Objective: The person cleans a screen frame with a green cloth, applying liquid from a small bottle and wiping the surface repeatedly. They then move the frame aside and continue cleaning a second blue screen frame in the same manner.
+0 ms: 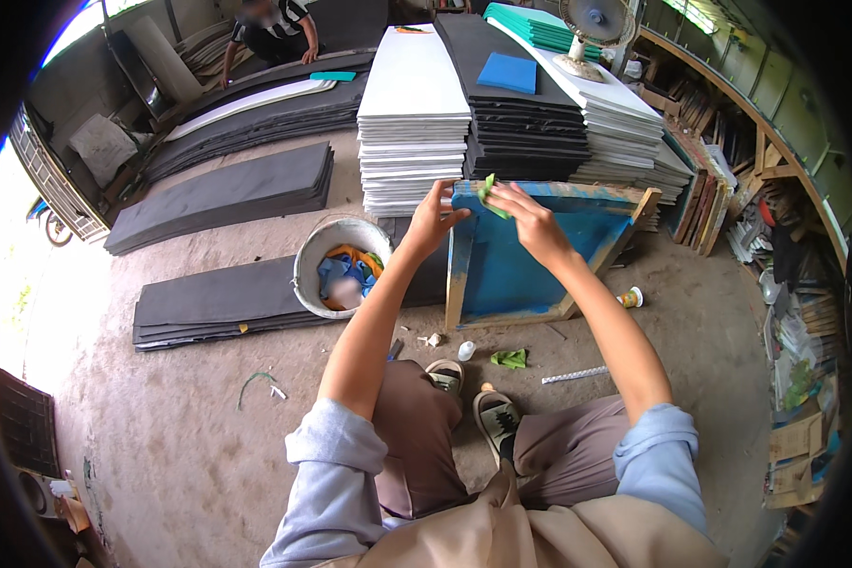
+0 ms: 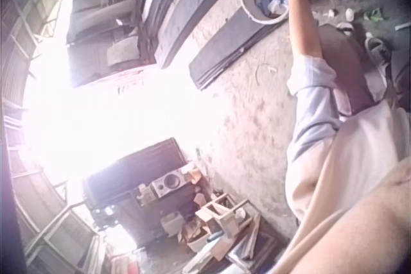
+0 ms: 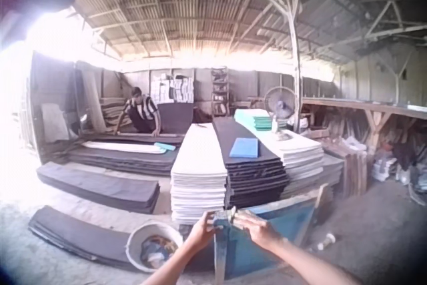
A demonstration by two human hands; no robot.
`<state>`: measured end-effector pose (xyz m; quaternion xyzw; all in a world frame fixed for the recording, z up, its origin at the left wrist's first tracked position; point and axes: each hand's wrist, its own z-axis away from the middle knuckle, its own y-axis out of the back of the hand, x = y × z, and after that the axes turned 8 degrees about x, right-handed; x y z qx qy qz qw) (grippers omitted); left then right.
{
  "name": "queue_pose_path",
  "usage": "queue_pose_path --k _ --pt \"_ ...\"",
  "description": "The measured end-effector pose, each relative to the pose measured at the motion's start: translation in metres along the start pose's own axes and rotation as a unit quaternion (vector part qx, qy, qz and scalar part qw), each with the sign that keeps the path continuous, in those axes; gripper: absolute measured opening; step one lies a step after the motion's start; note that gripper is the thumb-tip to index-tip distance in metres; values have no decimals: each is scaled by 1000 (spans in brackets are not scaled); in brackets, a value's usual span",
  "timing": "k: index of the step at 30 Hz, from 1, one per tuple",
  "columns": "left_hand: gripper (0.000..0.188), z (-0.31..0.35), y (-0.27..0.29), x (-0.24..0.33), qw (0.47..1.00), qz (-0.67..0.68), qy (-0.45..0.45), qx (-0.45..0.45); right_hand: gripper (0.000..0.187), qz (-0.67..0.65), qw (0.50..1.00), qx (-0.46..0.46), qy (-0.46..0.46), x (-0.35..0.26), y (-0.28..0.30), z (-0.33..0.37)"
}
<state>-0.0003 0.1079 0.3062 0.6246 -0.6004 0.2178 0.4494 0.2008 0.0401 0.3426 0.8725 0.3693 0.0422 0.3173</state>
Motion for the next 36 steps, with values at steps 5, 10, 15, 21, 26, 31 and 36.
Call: queue_pose_path --k 5,10,15,21,26,31,36 --pt "58 -5 2 -2 1000 -7 1 -11 27 -210 913 130 -324 24 29 -2" --pt "58 -2 -2 2 999 11 12 -28 25 -121 861 170 -464 30 28 -43" --pt "59 -1 2 2 1000 -29 9 -7 30 231 970 74 19 -20 -50 -18" --pt "59 4 0 8 1000 -2 -3 -2 40 29 999 15 -24 0 -19 -9" --pt "57 3 5 6 1000 6 -11 -10 46 90 992 33 86 8 3 9" --pt "57 5 9 7 999 -16 14 -40 44 192 979 65 13 36 42 37" --pt "57 1 6 4 1000 2 -7 -25 37 294 946 98 -90 61 69 53"
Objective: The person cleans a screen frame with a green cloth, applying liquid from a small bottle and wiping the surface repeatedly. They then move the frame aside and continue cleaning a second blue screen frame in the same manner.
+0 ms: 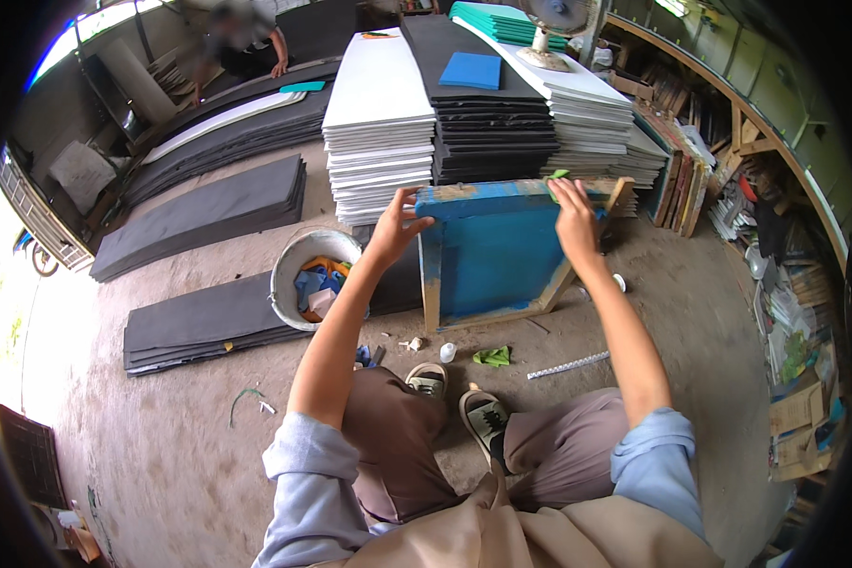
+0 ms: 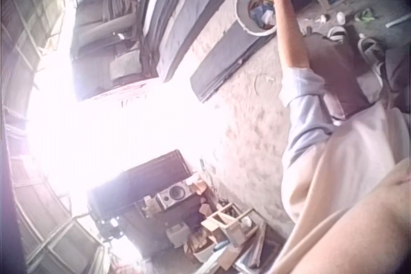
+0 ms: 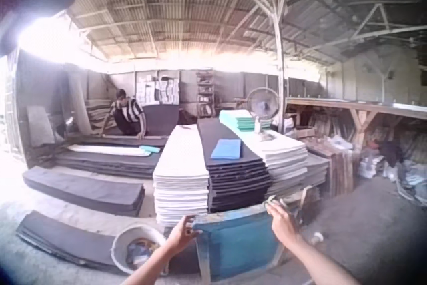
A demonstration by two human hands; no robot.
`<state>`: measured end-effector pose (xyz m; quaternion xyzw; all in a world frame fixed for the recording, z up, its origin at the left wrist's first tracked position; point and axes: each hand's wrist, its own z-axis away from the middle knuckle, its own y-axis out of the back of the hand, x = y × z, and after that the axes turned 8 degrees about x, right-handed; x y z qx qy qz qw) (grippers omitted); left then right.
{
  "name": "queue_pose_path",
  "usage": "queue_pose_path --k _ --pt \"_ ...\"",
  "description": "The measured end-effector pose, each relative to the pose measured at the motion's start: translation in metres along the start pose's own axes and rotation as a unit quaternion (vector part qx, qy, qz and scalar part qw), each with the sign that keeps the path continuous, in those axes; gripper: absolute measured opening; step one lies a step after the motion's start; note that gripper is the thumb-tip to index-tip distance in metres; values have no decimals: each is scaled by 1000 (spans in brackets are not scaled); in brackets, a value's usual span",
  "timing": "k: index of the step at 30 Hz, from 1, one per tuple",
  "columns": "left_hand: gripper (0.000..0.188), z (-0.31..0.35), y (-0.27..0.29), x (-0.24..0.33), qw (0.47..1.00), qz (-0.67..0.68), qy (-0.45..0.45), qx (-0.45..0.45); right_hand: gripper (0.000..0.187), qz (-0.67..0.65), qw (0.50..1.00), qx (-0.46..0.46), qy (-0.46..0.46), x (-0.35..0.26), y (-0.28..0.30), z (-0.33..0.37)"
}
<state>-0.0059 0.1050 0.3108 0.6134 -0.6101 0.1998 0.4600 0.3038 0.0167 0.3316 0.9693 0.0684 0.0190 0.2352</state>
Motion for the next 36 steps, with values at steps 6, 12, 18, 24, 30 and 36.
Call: queue_pose_path --k 6,12,18,24,30,36 --pt "59 6 -6 -2 999 -40 -6 7 26 -122 991 49 -11 -96 -32 -3" --pt "62 8 -3 -1 999 -49 6 6 42 -89 987 5 130 -42 -21 -6" --pt "62 3 8 0 994 -69 -88 -7 35 35 996 -45 69 31 36 -5" --pt "58 2 -3 29 986 -122 -99 -54 35 55 990 -52 -120 55 42 -42" --pt "55 4 2 38 989 -126 -52 -57 14 277 943 -186 -24 74 49 -67" --pt "53 3 -4 36 987 -141 -66 -46 13 362 905 -222 -22 47 25 -25"
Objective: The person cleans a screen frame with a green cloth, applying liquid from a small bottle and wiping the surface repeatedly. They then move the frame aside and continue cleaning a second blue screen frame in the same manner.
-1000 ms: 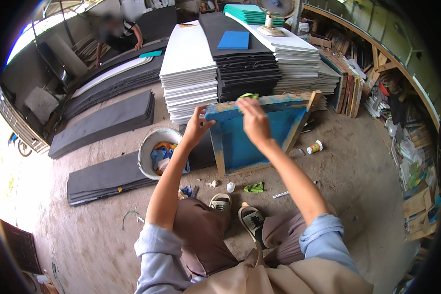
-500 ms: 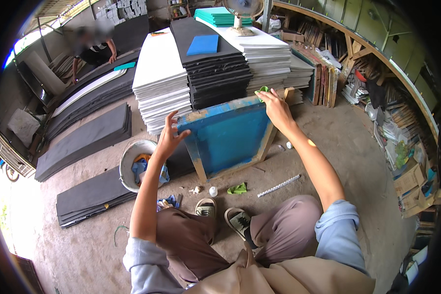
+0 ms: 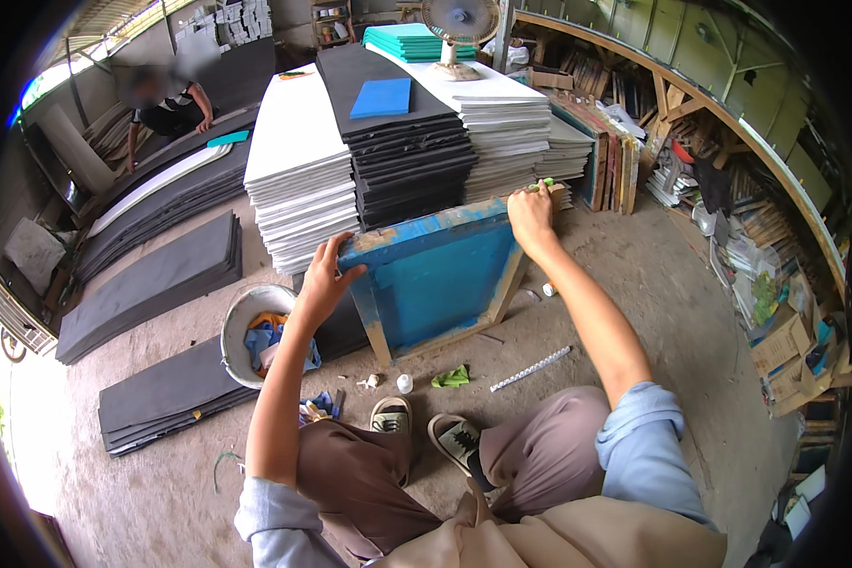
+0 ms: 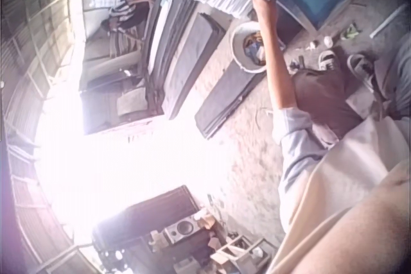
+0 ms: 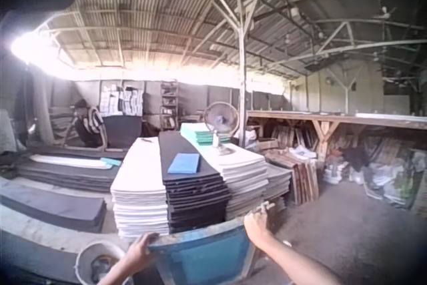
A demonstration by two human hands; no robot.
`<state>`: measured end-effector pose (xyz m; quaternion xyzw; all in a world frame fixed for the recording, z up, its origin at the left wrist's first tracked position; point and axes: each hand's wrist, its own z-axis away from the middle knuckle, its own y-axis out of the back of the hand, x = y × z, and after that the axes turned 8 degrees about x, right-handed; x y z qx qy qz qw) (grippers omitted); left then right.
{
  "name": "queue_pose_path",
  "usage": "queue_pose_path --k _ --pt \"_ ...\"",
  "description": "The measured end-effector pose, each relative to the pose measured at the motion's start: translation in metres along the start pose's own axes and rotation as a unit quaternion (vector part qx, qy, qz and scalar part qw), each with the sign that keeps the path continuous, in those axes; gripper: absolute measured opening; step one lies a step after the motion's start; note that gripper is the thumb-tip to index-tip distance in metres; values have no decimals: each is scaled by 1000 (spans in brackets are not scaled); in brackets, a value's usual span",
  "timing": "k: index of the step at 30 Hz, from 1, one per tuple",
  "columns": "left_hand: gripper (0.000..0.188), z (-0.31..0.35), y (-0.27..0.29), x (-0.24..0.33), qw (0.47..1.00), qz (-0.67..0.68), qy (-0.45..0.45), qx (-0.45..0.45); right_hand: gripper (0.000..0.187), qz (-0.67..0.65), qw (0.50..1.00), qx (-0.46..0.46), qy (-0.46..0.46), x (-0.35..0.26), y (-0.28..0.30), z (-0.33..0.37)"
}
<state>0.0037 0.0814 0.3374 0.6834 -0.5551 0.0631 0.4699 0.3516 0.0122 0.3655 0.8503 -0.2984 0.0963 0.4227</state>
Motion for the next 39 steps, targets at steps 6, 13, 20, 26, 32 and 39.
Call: queue_pose_path --k 6,13,20,26,32,39 --pt "53 -5 -4 -3 999 -1 -23 23 34 6 998 18 -55 -21 3 26" --pt "53 -6 -2 -8 999 -22 -12 29 35 -261 956 115 -64 -60 34 38" --pt "53 2 0 -13 998 -18 -46 24 38 -394 878 79 -260 -4 39 2" --pt "52 3 -1 -12 999 -7 -30 24 35 -299 936 155 -107 -62 10 39" --pt "53 -7 2 -5 1000 -7 -18 16 35 -408 894 162 -88 -129 43 37" --pt "54 1 3 -12 1000 15 -8 2 48 -329 905 252 99 -127 39 25"
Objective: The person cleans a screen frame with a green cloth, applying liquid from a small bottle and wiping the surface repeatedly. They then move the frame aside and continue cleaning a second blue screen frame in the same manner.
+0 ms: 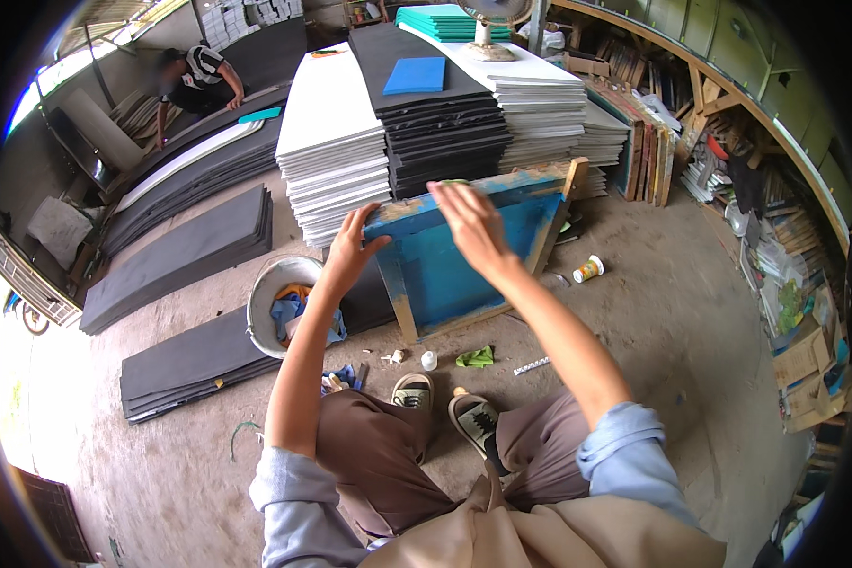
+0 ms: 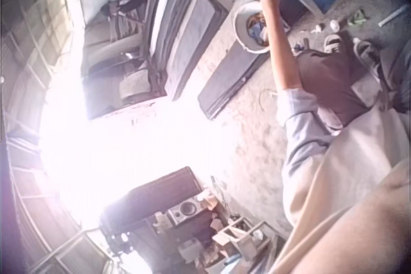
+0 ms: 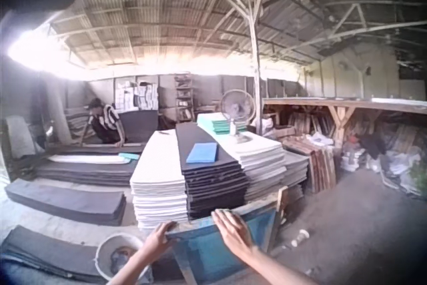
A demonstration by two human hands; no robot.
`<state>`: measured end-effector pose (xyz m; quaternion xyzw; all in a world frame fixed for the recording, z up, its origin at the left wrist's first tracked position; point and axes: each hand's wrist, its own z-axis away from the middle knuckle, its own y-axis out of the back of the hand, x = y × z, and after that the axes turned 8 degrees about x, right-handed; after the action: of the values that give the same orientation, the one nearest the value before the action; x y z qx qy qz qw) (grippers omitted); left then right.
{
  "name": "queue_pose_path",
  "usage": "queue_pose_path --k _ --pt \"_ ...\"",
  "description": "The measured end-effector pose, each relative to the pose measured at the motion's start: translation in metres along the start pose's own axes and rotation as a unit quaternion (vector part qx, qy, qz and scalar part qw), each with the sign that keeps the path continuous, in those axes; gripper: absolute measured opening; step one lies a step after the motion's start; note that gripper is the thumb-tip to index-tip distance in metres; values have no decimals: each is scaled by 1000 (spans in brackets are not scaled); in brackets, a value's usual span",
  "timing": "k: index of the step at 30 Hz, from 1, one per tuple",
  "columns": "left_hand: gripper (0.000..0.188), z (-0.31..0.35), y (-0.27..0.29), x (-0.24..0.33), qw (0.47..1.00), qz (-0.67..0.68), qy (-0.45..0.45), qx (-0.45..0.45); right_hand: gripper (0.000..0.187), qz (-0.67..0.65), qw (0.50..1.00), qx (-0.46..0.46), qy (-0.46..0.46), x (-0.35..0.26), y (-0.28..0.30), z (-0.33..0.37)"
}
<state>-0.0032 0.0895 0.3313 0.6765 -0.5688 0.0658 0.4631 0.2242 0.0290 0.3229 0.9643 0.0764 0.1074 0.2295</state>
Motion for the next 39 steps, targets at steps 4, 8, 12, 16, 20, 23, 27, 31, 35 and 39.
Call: queue_pose_path --k 4,8,12,16,20,23,27,31,35,39 --pt "54 1 4 7 1000 9 5 -5 37 68 990 -9 -120 60 24 20" --pt "55 0 0 7 1000 7 -23 15 32 127 975 0 -184 68 33 25" --pt "54 0 -6 3 999 -12 -15 40 31 -8 980 38 -197 22 3 17" --pt "54 -1 -7 9 997 -38 43 53 36 38 999 -21 -17 22 16 5" --pt "41 -12 -5 26 981 -160 -25 103 35 -6 1000 -9 -24 67 43 19" --pt "48 -23 -25 57 965 -251 -51 60 34 -16 994 50 -99 88 59 45" --pt "61 -40 -72 90 910 -377 -170 25 36 -68 966 104 -228 103 78 56" --pt "60 -62 -121 108 918 -353 -179 -31 22 -140 862 197 -446 117 88 63" --pt "61 -70 -145 115 926 -352 -130 -44 20 -219 718 379 -541 146 95 75" --pt "63 -76 -141 113 936 -310 -160 -45 21 -163 780 293 -528 170 89 84"
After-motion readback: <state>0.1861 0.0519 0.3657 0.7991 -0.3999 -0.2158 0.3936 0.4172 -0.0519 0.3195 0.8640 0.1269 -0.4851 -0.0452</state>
